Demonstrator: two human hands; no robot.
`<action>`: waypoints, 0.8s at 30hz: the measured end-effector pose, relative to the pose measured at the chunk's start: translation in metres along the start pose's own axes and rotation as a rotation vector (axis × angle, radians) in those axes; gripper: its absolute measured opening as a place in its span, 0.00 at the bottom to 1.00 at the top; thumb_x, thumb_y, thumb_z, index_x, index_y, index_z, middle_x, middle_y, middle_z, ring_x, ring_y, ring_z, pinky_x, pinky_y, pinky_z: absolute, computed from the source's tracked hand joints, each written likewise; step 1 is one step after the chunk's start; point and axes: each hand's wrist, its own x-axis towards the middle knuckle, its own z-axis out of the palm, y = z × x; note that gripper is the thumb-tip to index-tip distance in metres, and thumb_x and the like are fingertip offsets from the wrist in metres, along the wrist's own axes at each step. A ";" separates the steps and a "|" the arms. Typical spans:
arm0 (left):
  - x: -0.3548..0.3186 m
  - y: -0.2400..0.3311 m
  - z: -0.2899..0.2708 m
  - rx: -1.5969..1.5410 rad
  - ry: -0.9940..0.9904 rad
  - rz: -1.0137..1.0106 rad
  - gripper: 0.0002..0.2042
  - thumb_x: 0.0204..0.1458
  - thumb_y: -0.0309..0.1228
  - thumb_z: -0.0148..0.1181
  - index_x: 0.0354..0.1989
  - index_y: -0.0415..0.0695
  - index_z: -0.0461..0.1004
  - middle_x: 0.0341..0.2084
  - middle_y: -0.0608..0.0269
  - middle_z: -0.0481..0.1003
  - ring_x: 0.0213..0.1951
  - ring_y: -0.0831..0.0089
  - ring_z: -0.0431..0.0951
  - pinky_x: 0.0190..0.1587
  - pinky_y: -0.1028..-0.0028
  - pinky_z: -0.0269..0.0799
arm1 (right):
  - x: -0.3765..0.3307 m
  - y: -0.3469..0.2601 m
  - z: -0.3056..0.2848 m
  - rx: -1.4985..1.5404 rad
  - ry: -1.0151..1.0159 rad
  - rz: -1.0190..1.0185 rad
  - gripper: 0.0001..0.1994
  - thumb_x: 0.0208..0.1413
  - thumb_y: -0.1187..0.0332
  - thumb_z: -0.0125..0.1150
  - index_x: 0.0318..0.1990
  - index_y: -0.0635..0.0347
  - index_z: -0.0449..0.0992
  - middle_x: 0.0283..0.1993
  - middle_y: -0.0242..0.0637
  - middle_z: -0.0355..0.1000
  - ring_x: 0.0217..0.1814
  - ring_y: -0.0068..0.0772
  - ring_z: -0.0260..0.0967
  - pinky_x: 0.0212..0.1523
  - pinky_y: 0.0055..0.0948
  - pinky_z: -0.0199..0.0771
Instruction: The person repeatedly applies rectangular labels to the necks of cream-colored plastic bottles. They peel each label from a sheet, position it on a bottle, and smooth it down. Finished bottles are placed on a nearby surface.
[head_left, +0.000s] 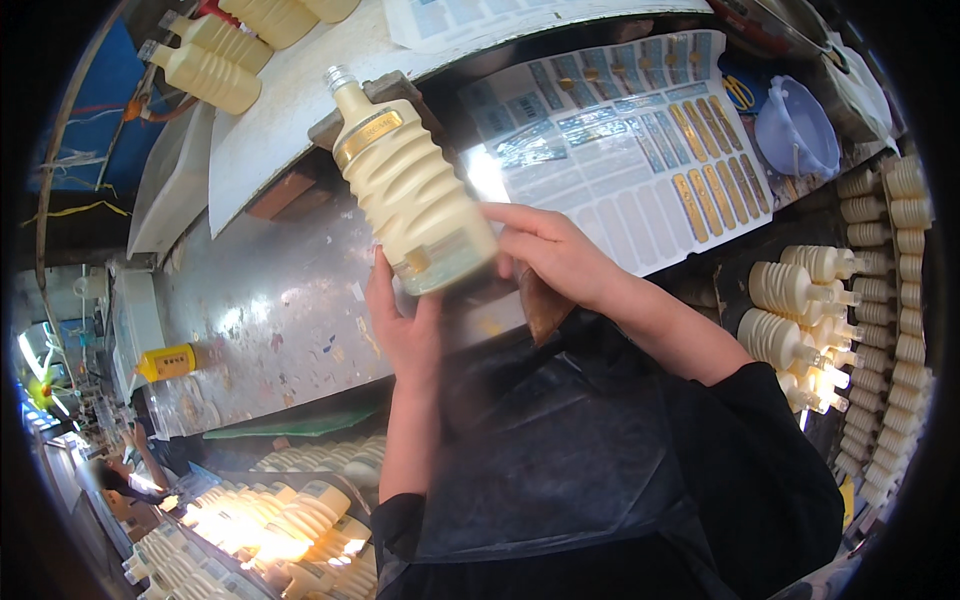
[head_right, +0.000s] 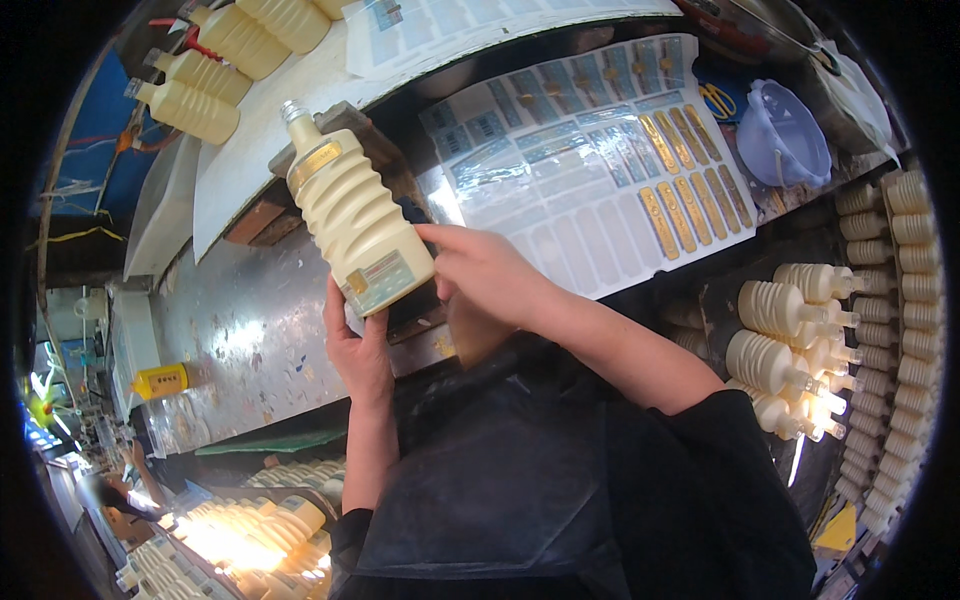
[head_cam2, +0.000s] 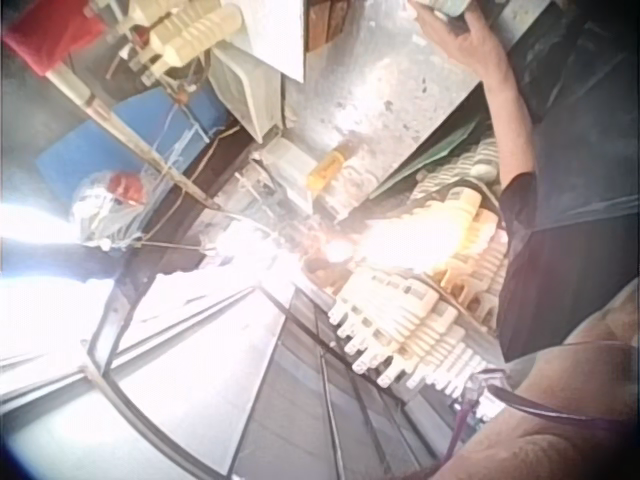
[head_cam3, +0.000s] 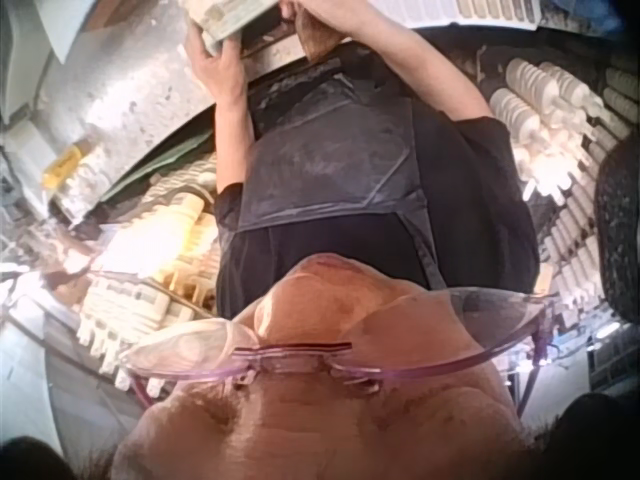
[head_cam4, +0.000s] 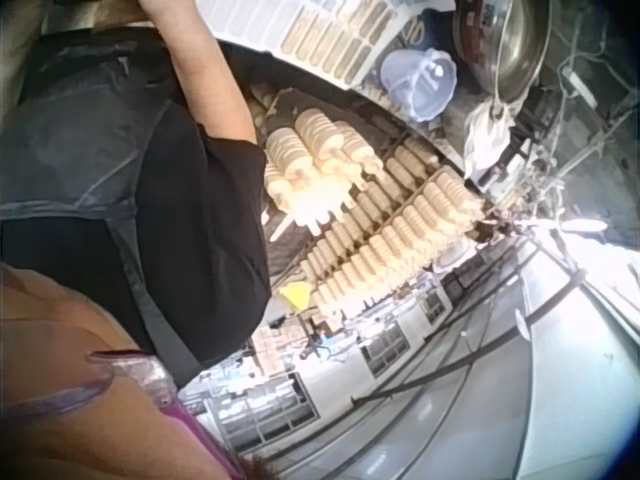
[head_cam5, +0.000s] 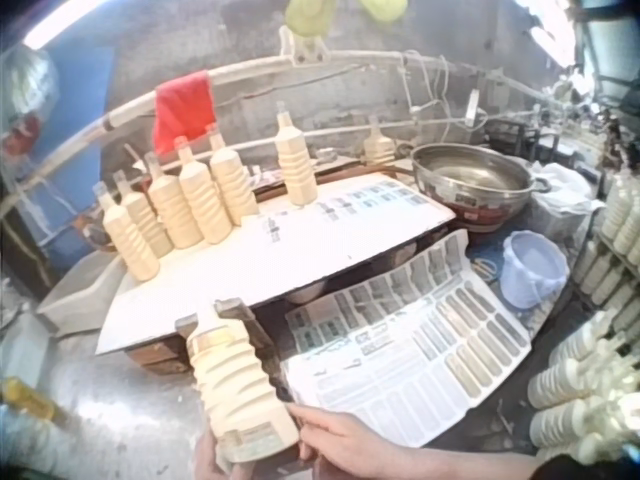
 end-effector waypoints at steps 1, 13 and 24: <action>0.000 0.002 -0.002 0.008 0.008 -0.007 0.35 0.55 0.31 0.72 0.71 0.40 0.65 0.63 0.53 0.70 0.65 0.64 0.69 0.69 0.66 0.59 | 0.001 -0.001 0.001 0.022 -0.005 0.009 0.23 0.68 0.69 0.47 0.68 0.63 0.69 0.35 0.28 0.74 0.38 0.17 0.69 0.43 0.21 0.70; 0.001 0.012 -0.007 -0.193 0.041 0.027 0.43 0.42 0.36 0.75 0.68 0.38 0.62 0.59 0.49 0.67 0.63 0.54 0.66 0.67 0.58 0.60 | 0.013 0.006 0.000 -0.149 -0.022 0.064 0.26 0.71 0.60 0.54 0.71 0.64 0.64 0.37 0.24 0.68 0.39 0.15 0.62 0.40 0.19 0.66; 0.007 0.030 0.001 -0.400 0.119 -0.138 0.27 0.53 0.31 0.69 0.59 0.36 0.67 0.54 0.52 0.67 0.59 0.62 0.69 0.61 0.62 0.69 | 0.017 0.006 0.010 -0.284 0.058 0.068 0.32 0.64 0.61 0.67 0.71 0.68 0.63 0.31 0.21 0.69 0.32 0.08 0.59 0.33 0.15 0.59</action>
